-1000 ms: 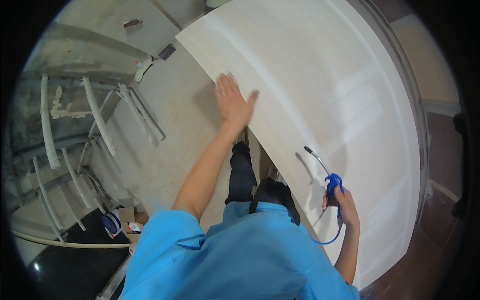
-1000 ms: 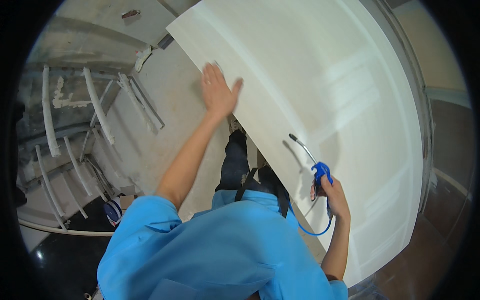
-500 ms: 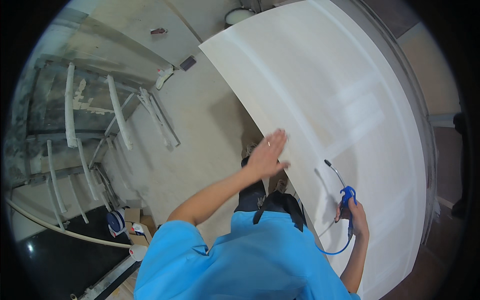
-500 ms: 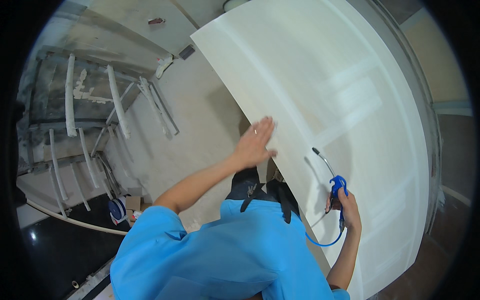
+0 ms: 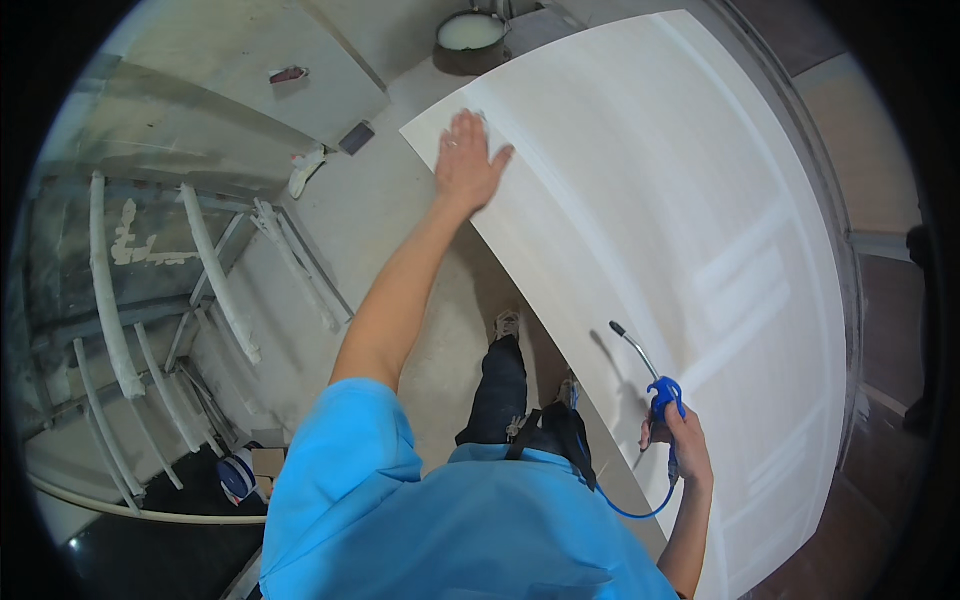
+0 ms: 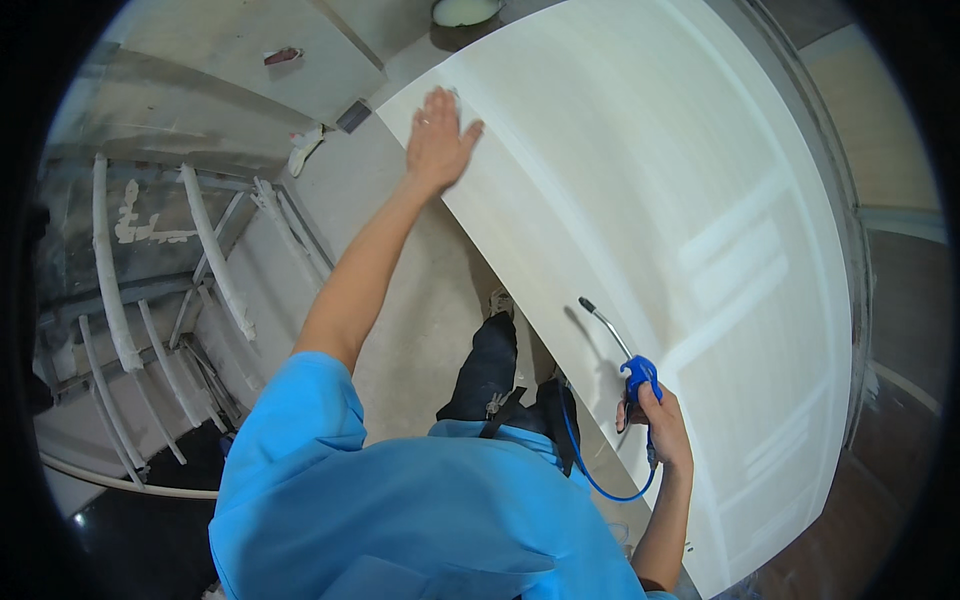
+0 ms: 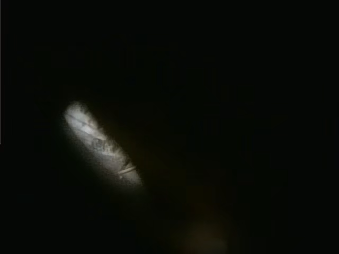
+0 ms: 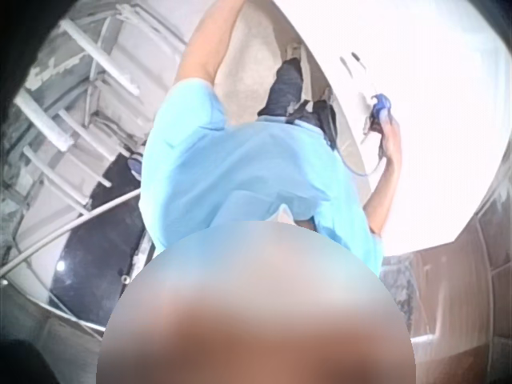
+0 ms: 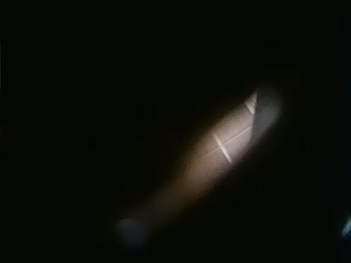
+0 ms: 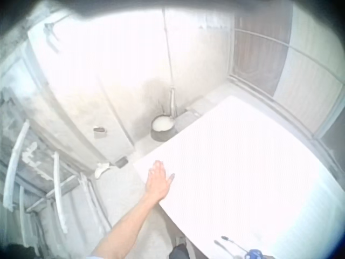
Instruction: The person wipes a large white panel with their hand, then assembles a paint sprayer by attaching its container. They pour a white liquid from a jug into the container, attach the sprayer, and test-spray into a bucket before moving toward the panel.
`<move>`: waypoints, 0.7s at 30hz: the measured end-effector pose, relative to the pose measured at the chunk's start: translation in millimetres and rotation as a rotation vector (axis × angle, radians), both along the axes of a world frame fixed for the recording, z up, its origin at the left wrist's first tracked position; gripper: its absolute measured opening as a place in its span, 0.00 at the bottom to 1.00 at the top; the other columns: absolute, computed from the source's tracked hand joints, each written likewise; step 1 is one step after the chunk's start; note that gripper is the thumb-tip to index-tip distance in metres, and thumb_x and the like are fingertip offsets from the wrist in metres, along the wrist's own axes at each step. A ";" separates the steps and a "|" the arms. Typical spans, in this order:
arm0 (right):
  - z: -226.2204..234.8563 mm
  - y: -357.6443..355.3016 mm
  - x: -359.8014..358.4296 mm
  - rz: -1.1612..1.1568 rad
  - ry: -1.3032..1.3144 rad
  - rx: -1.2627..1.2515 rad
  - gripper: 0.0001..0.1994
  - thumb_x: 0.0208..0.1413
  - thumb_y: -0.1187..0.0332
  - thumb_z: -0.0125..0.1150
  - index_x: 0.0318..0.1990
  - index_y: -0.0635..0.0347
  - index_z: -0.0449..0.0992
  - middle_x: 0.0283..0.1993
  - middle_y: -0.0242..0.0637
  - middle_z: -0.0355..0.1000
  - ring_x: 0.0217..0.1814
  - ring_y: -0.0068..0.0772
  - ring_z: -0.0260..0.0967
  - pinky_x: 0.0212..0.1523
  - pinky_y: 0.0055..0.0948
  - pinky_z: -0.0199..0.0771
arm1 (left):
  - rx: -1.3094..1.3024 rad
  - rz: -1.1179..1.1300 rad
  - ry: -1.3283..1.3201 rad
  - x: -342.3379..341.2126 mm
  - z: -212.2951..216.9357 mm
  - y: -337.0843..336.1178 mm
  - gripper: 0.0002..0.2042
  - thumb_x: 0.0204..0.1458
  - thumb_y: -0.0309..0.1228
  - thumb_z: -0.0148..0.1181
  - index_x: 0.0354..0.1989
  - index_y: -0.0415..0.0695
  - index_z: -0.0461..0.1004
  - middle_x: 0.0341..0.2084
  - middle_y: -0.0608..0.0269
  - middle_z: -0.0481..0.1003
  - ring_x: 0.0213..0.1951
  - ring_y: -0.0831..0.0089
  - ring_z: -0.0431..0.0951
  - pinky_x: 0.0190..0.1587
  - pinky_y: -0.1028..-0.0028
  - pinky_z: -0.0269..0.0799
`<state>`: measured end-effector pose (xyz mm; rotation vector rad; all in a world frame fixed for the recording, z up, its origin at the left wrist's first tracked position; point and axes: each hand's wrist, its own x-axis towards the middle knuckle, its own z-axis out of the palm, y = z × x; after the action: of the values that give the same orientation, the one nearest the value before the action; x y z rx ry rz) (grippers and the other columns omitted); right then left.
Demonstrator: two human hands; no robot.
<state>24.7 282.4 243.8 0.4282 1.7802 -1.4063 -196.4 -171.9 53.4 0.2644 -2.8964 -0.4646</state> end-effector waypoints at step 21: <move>46.8 -14.0 -3.2 -0.208 -0.007 0.168 0.25 0.70 0.43 0.54 0.44 0.60 0.75 0.23 0.31 0.72 0.21 0.21 0.69 0.25 0.22 0.67 | 0.126 0.002 0.111 116.3 -4.8 -58.9 0.31 0.60 0.34 0.61 0.71 0.36 0.62 0.71 0.39 0.62 0.73 0.43 0.58 0.74 0.49 0.51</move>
<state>21.5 268.3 290.6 0.7243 1.8990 -1.3963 -80.1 -230.8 48.6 0.2518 -2.7633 -0.6415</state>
